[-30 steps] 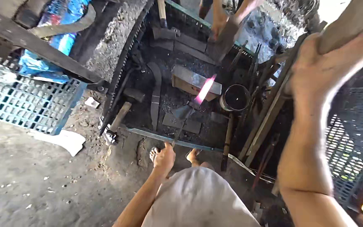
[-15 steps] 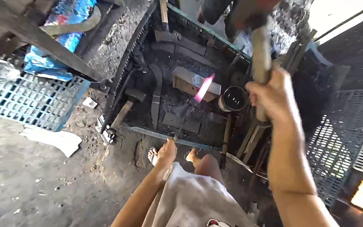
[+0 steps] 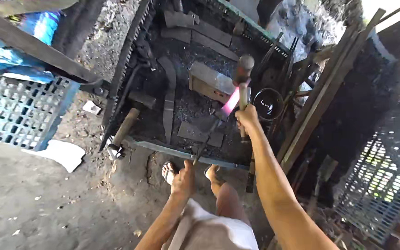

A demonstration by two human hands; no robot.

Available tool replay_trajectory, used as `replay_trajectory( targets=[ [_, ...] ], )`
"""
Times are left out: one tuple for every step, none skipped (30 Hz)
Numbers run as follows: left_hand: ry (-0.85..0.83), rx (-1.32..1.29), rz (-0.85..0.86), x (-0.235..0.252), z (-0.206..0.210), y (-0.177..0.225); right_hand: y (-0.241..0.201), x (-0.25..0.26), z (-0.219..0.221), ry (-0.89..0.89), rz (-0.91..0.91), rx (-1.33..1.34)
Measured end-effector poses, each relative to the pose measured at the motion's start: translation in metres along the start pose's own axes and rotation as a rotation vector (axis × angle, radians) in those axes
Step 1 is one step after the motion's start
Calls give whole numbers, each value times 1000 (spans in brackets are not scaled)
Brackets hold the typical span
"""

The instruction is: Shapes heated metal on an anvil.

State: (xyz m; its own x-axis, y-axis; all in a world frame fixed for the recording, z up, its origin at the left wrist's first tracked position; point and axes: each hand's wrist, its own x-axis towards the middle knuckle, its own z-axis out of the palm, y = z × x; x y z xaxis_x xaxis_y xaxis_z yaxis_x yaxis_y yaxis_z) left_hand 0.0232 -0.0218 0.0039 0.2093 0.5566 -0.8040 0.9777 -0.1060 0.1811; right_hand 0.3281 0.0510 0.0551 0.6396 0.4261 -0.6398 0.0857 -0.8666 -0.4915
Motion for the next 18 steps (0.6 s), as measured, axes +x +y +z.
replay_trajectory(
  targets=[
    [4,-29,23,1,-10,7,-26,-11,-21,-40,-35,60],
    [-19,-61,36,-6,-17,12,-49,-35,-46,-52,-108,106],
    [-41,-72,41,-15,-18,11,-58,-71,-71,-52,-174,143],
    [-39,-73,29,-14,-20,13,-69,-107,-95,-44,-256,163],
    [-14,-99,20,-6,-24,17,-89,-137,-121,-11,-362,154],
    [7,-123,15,-1,-25,18,-104,-166,-144,46,-459,123],
    [17,-129,16,3,-22,15,-115,-193,-166,124,-536,82],
    [16,-116,20,8,-21,12,-126,-214,-187,207,-593,30],
    [17,-99,22,12,-23,10,-139,-229,-208,298,-643,-42],
    [14,-83,16,14,-27,10,-151,-237,-226,392,-684,-115],
    [13,-67,9,14,-29,10,-162,-235,-239,493,-721,-190],
    [16,-57,3,15,-30,10,-169,-226,-247,601,-757,-243],
    [19,-58,-2,15,-29,11,-174,-213,-247,710,-785,-274],
    [18,-65,-9,16,-27,12,-174,-197,-236,813,-805,-291],
    [11,-67,-16,17,-24,14,-168,-179,-217,901,-822,-310],
    [-4,-64,-24,18,-21,16,-154,-157,-189,948,-833,-313],
    [-13,-61,-30,20,-16,17,-130,-132,-155,930,-788,-304],
    [-10,-62,-35,23,-10,16,-99,-105,-114,847,-675,-301]
  ],
)
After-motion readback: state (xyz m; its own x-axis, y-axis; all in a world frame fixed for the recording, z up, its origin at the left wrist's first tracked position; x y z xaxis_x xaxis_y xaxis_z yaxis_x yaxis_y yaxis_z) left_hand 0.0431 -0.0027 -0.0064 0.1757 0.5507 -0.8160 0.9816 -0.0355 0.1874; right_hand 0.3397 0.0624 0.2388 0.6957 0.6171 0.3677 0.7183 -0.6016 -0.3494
